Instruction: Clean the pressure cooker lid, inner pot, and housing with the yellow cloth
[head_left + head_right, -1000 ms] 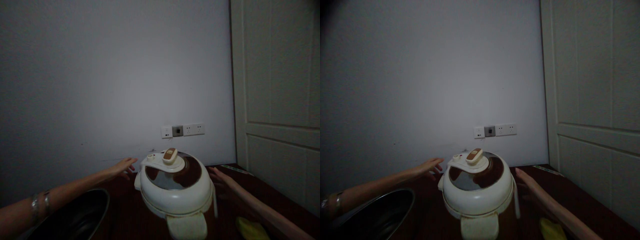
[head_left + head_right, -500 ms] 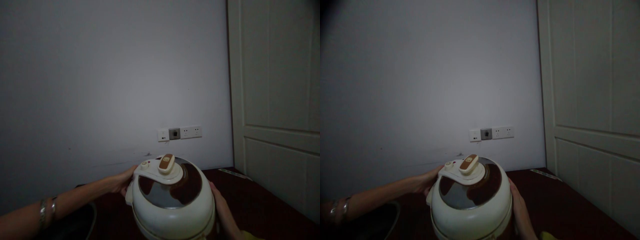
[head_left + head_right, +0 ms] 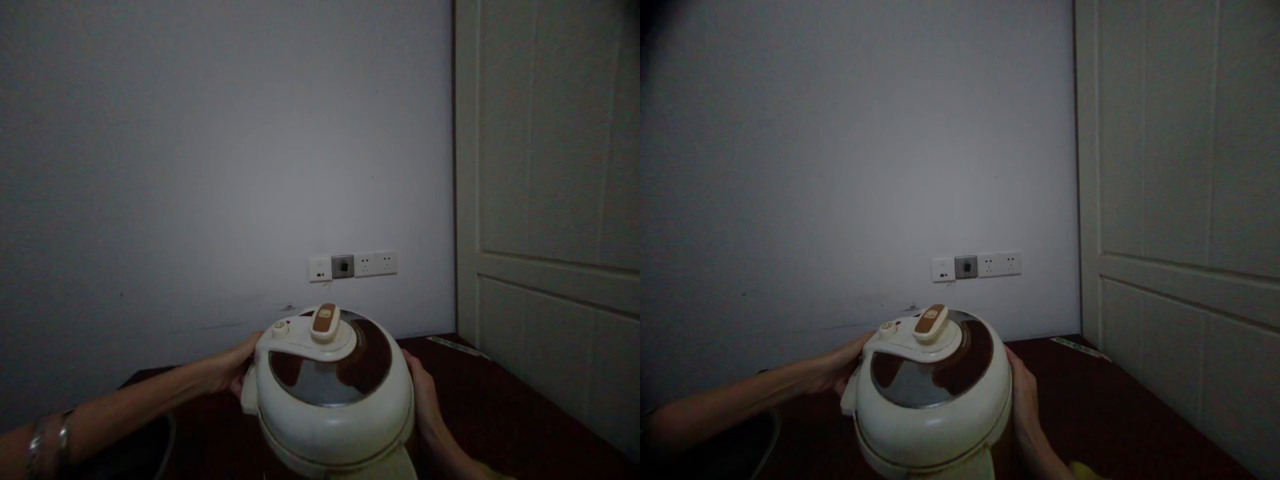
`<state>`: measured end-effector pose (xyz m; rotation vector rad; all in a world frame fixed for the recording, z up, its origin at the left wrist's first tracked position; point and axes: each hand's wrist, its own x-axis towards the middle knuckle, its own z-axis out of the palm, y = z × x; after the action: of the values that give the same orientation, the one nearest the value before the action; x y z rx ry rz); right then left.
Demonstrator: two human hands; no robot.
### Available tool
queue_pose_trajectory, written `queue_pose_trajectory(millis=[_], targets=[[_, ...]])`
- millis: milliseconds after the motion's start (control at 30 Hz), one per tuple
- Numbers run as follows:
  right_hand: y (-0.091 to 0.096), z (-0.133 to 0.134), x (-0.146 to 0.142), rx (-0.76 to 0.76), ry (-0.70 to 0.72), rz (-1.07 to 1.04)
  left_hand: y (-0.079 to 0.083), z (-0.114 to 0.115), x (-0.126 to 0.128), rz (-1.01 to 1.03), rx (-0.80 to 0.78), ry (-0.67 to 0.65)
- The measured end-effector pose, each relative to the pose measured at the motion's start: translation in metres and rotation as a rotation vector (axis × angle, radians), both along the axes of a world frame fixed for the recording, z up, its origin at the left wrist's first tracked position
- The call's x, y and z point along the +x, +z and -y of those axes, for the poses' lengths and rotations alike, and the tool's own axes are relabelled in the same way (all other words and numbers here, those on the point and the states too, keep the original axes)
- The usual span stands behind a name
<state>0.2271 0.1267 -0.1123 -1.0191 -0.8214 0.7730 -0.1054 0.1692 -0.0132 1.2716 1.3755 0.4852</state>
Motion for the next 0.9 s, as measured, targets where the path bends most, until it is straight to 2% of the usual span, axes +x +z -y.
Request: queue_pose_trajectory(millis=[200, 367, 467, 700, 833, 900], targets=[[0.002, -0.03, -0.002, 0.051, 0.072, -0.118, 0.003, -0.002, 0.004, 0.013, 0.025, 0.08], [-0.003, -0.065, 0.0, 0.097, 0.195, -0.166, 0.008, -0.006, 0.007, 0.007, -0.001, 0.14], [-0.006, -0.084, -0.001, 0.118, 0.216, -0.159, 0.005, -0.013, 0.003, -0.02, -0.017, 0.182], [-0.007, -0.114, -0.012, 0.154, 0.26, -0.19, -0.007, -0.026, -0.009, 0.053, -0.009, 0.252], [-0.002, -0.13, -0.017, 0.149, 0.34, -0.273, -0.003, -0.022, -0.007, 0.051, 0.008, 0.272], [0.003, -0.134, -0.02, 0.148, 0.366, -0.308, -0.001, -0.019, -0.004, -0.009, 0.054, 0.241]])
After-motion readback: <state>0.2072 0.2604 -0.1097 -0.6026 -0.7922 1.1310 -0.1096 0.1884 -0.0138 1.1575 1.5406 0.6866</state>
